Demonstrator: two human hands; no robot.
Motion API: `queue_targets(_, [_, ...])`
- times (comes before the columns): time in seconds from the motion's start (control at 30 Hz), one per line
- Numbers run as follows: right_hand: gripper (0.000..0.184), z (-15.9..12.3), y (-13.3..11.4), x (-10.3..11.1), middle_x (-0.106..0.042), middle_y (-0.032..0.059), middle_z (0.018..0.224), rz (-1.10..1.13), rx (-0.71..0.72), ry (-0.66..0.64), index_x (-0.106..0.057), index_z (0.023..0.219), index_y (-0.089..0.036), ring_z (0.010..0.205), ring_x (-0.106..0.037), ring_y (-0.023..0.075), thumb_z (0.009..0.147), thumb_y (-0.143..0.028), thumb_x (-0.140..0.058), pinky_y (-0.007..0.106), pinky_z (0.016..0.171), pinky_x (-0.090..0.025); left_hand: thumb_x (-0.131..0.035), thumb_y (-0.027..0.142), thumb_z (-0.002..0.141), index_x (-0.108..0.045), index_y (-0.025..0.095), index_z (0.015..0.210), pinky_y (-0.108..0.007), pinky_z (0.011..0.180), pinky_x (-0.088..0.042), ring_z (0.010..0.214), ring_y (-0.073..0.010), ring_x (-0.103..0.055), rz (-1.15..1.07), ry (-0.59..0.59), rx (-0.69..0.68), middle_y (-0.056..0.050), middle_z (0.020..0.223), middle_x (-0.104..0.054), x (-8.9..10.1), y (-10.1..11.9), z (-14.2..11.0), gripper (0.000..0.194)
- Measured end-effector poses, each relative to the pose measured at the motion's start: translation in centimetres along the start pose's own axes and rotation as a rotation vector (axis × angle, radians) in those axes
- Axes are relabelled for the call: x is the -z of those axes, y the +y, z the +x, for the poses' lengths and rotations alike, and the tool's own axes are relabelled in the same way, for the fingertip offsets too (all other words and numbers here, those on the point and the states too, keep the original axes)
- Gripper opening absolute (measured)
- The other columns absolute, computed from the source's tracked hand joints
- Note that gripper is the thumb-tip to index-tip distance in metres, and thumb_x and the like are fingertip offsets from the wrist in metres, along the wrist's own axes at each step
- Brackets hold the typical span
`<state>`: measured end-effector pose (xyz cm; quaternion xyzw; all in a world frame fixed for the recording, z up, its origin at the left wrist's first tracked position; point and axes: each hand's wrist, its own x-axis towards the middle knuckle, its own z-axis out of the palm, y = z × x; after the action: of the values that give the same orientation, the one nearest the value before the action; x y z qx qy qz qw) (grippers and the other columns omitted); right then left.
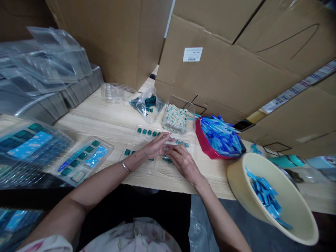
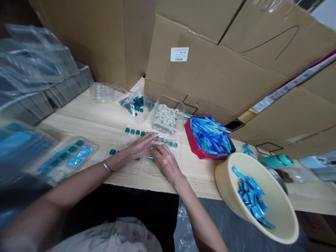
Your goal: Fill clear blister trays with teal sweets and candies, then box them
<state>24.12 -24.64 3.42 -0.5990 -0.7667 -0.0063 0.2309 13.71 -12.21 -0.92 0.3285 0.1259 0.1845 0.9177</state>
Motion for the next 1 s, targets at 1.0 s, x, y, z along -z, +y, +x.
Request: queue_targets(1.0, [0.022,1.1,0.6,0.5,-0.064,0.0079,0.096,0.088,-0.027,-0.069,-0.063,0.104,-0.02,0.097,-0.057,0.0211,0.088,-0.015,-0.05,0.037,0.083,-0.048,-0.06,0.031,0.082,-0.054,0.02,0.097,-0.024,0.06,-0.049,0.075,-0.0137,-0.063,-0.101,-0.059,0.016,-0.005,0.096,-0.063,0.9,-0.7,0.5,0.02])
